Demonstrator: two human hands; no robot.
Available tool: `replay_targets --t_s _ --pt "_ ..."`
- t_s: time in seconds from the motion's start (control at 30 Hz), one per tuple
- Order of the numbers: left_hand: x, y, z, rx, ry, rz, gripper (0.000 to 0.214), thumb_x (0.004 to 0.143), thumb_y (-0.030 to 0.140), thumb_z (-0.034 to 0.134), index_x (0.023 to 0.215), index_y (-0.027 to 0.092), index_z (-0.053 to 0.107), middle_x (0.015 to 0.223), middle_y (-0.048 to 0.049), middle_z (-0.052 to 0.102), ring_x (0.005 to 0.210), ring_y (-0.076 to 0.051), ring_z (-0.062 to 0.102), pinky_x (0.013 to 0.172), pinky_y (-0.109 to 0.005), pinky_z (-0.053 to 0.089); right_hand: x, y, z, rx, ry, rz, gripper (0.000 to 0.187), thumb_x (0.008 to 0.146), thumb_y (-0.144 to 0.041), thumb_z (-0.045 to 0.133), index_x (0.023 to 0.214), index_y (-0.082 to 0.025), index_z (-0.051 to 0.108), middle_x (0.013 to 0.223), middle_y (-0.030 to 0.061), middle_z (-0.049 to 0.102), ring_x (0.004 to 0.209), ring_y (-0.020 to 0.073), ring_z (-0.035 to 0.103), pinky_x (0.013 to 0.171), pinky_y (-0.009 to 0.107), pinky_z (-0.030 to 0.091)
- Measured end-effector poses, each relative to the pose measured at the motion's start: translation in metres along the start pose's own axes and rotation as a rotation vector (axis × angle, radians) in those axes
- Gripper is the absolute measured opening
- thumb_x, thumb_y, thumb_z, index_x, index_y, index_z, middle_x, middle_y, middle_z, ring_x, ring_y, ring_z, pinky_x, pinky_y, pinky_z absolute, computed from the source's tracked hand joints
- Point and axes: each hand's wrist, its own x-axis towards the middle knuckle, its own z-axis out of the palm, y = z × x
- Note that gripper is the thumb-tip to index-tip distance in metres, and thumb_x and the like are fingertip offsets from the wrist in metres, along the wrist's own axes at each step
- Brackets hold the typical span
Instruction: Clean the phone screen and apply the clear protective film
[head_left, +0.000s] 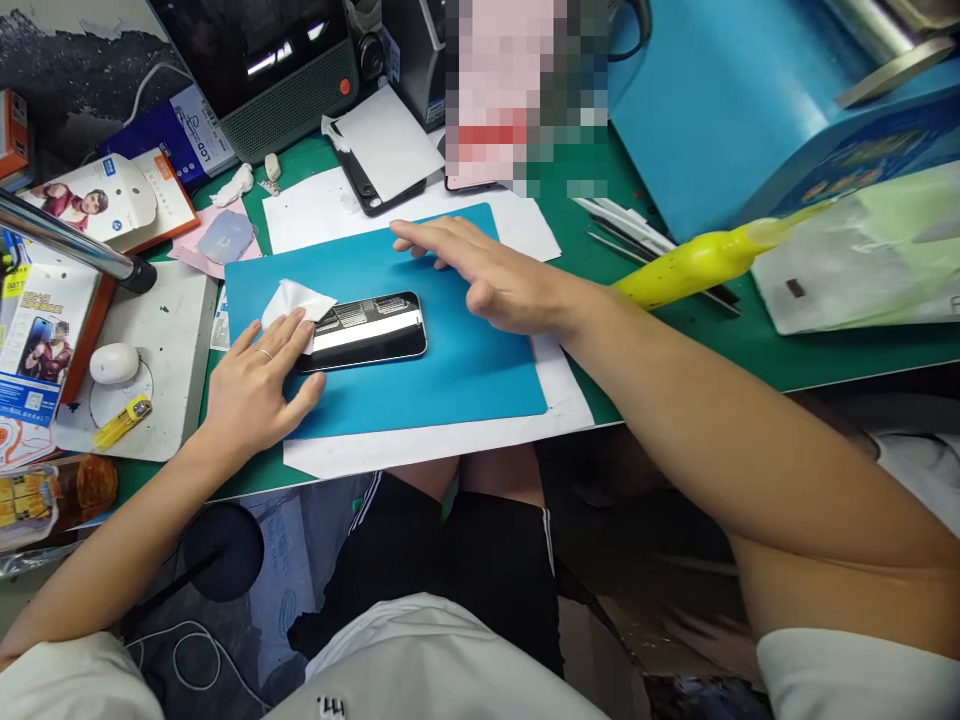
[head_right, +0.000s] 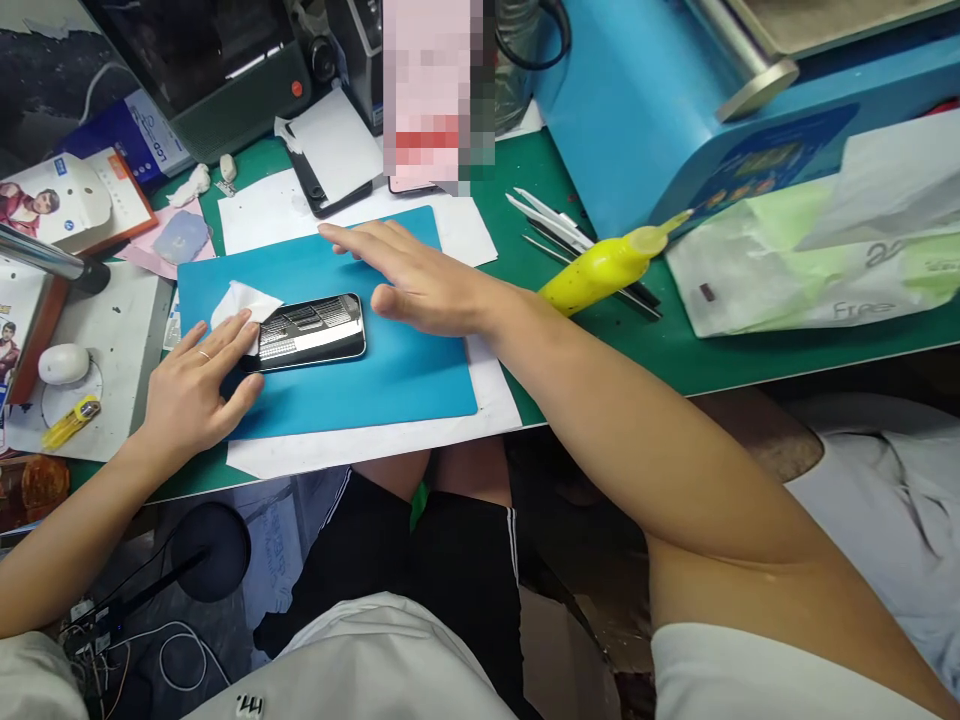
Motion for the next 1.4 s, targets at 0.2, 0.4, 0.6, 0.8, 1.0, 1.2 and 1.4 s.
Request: replay_targets --t_s 0.2,0.4,0.6,0.8,1.0,1.2,1.4 --pt "0.003 -0.018 0.001 -0.061 0.282 -0.187 0.029 0.115 0.039 0.055 0.115 0.028 0.082 0.117 -0.0051 0.088 0.112 -0.03 0.085 0.099 -0.046 0.065 -0.008 0.008 0.0 -0.144 0.073 0.019 0.104 0.098 -0.102 0.021 0.171 -0.039 0.058 0.166 0.0129 0.064 0.152 0.0407 0.059 0.122 0.065 0.054" --pt "0.0 -0.019 0.004 -0.058 0.254 -0.214 0.007 0.104 0.023 0.063 0.098 0.022 0.067 0.118 -0.014 0.077 0.118 -0.037 0.073 0.105 -0.054 0.058 0.009 -0.028 0.01 -0.473 0.2 -0.057 0.03 0.114 -0.05 0.065 0.133 -0.034 0.082 0.129 0.0136 0.08 0.123 0.0322 0.075 0.108 0.053 0.058" --pt "-0.004 -0.01 0.01 -0.149 0.169 -0.119 0.024 0.099 0.038 0.071 0.115 0.02 0.068 0.149 -0.0186 0.072 0.135 -0.042 0.069 0.115 -0.058 0.055 0.064 -0.075 0.063 -0.501 -0.098 0.011 0.038 0.112 -0.028 0.048 0.128 -0.021 0.082 0.123 0.0156 0.077 0.118 0.0356 0.07 0.099 0.054 0.056" --pt "-0.002 -0.012 0.018 -0.212 0.102 -0.108 0.086 0.098 0.059 0.081 0.162 0.009 0.051 0.16 -0.0239 0.069 0.158 -0.043 0.059 0.135 -0.06 0.042 0.092 -0.065 0.102 -0.47 -0.037 0.117 0.033 0.103 -0.016 0.047 0.111 -0.018 0.08 0.112 0.0162 0.076 0.107 0.0344 0.067 0.09 0.05 0.054" --pt "0.0 -0.012 0.023 -0.154 0.067 -0.118 0.086 0.102 0.068 0.076 0.166 0.015 0.054 0.174 -0.0221 0.058 0.168 -0.047 0.046 0.139 -0.064 0.037 0.092 -0.062 0.114 -0.451 0.033 0.145 0.026 0.101 -0.012 0.047 0.104 -0.018 0.072 0.11 0.0162 0.075 0.107 0.034 0.065 0.093 0.049 0.053" --pt "0.002 -0.016 0.024 -0.117 0.092 -0.12 0.083 0.103 0.069 0.074 0.166 0.017 0.057 0.173 -0.022 0.058 0.165 -0.048 0.049 0.137 -0.066 0.039 0.1 -0.065 0.119 -0.557 0.013 0.117 0.027 0.106 -0.012 0.042 0.108 -0.015 0.069 0.119 0.0202 0.073 0.114 0.0363 0.062 0.101 0.051 0.052" --pt "0.001 -0.019 0.026 -0.117 0.117 -0.08 0.087 0.099 0.074 0.077 0.164 0.019 0.059 0.172 -0.0225 0.059 0.164 -0.049 0.05 0.136 -0.066 0.04 0.107 -0.071 0.121 -0.649 -0.039 0.12 0.03 0.11 -0.014 0.04 0.112 -0.013 0.07 0.118 0.0208 0.073 0.115 0.0375 0.061 0.097 0.05 0.049"
